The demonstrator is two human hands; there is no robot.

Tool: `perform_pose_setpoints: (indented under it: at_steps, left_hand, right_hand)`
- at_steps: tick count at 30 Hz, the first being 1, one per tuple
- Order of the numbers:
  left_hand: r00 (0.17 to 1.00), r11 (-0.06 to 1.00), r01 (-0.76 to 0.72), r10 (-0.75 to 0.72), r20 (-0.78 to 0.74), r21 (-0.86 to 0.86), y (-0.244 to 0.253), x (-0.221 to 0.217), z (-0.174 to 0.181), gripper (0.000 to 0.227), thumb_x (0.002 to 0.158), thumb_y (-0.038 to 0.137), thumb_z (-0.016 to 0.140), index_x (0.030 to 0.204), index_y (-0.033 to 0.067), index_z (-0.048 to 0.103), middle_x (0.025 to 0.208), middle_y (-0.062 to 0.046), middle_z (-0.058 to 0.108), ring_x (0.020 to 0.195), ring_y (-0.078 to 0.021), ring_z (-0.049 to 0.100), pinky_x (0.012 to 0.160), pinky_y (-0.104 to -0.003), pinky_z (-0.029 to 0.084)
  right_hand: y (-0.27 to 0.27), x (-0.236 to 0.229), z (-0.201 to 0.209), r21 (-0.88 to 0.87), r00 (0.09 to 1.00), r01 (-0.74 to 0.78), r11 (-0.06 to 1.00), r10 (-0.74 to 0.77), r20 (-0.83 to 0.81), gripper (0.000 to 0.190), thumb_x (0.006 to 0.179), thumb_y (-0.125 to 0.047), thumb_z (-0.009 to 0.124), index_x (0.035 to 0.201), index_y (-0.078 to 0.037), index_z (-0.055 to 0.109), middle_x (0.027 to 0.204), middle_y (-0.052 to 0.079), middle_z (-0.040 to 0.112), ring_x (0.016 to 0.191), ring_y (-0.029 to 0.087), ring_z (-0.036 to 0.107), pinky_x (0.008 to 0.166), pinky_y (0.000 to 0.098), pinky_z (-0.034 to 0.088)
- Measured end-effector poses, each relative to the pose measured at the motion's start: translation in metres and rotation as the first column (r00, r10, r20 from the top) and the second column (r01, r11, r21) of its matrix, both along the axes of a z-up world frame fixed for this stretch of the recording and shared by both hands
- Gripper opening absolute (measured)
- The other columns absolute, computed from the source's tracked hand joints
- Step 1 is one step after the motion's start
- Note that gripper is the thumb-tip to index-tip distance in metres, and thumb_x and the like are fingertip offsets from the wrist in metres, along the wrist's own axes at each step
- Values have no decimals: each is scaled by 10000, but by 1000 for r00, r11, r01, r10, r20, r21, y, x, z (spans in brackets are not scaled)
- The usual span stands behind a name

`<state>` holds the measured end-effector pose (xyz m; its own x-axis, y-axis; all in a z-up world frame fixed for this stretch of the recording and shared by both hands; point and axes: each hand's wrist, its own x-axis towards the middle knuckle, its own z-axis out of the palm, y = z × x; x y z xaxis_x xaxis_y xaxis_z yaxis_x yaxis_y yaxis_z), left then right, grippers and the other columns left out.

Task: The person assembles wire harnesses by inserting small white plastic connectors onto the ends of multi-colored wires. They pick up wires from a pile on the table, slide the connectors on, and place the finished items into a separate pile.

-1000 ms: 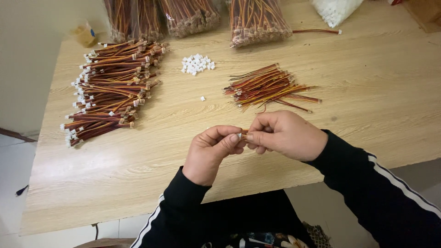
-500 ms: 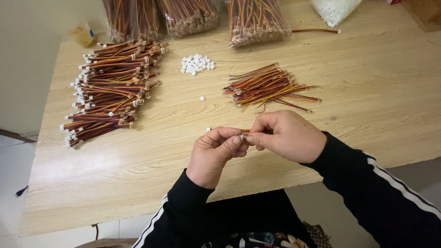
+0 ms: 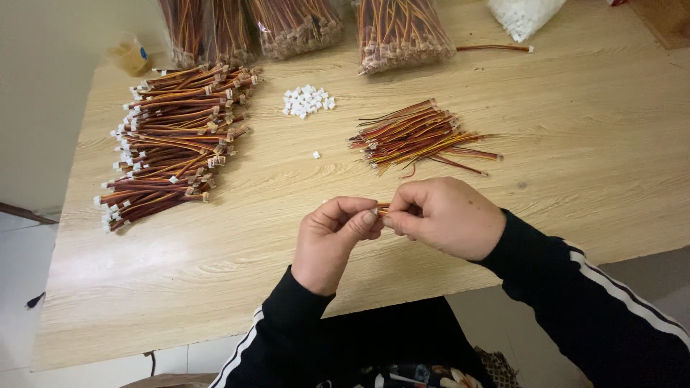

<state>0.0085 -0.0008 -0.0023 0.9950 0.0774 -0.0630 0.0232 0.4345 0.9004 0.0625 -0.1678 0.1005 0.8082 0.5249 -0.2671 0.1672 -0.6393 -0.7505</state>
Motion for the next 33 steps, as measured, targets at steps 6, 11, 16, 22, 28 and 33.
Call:
perform_pose_setpoints:
  at_steps: [6,11,16,22,28,33]
  left_hand:
    - [1000,999,16,-17,-9,-37,3,-4,0,193,848,27,697,1019,-60,675,887,-206,726,776,-244,734,707,-351,631]
    - [998,993,34,-39,-43,-111,3,-3,-5,193,870,41,669,1037,-56,663,884,-208,721,759,-253,734,684,-343,634]
    - [998,989,33,-39,-41,-147,2,0,-12,207,879,39,656,1056,-69,652,889,-225,717,772,-276,737,691,-354,635]
    - [999,996,17,-19,-25,-93,-1,1,-6,212,881,46,659,1058,-70,655,892,-215,717,767,-244,732,702,-339,632]
    - [999,998,38,-40,-32,-45,3,-1,-3,221,875,36,660,1070,-68,659,911,-210,720,788,-238,733,729,-339,626]
    - [999,992,33,-32,-4,123,5,0,-5,238,826,29,718,1044,-62,700,870,-202,742,759,-218,729,711,-345,629]
  right_hand:
    - [-1,-3,-9,135,983,88,987,-64,-172,107,830,-128,690,785,-38,724,625,79,714,559,140,658,567,239,548]
    - [-4,3,-26,203,969,66,977,-14,-246,129,860,-129,674,808,-14,702,650,96,712,565,144,666,555,231,543]
    - [-1,0,-11,174,978,81,981,-45,-205,137,847,-125,694,788,-1,695,637,116,713,560,164,689,557,247,569]
    - [-1,0,-13,113,993,62,992,-50,-103,113,844,-138,680,781,-48,708,628,86,723,547,145,693,529,238,556]
    - [-4,0,-19,172,985,54,984,-24,-168,131,876,-106,620,793,-30,688,650,88,707,565,153,664,562,252,560]
    - [-4,-2,-17,31,980,-67,997,60,192,115,879,-214,624,827,-144,699,682,41,731,676,203,732,635,312,567]
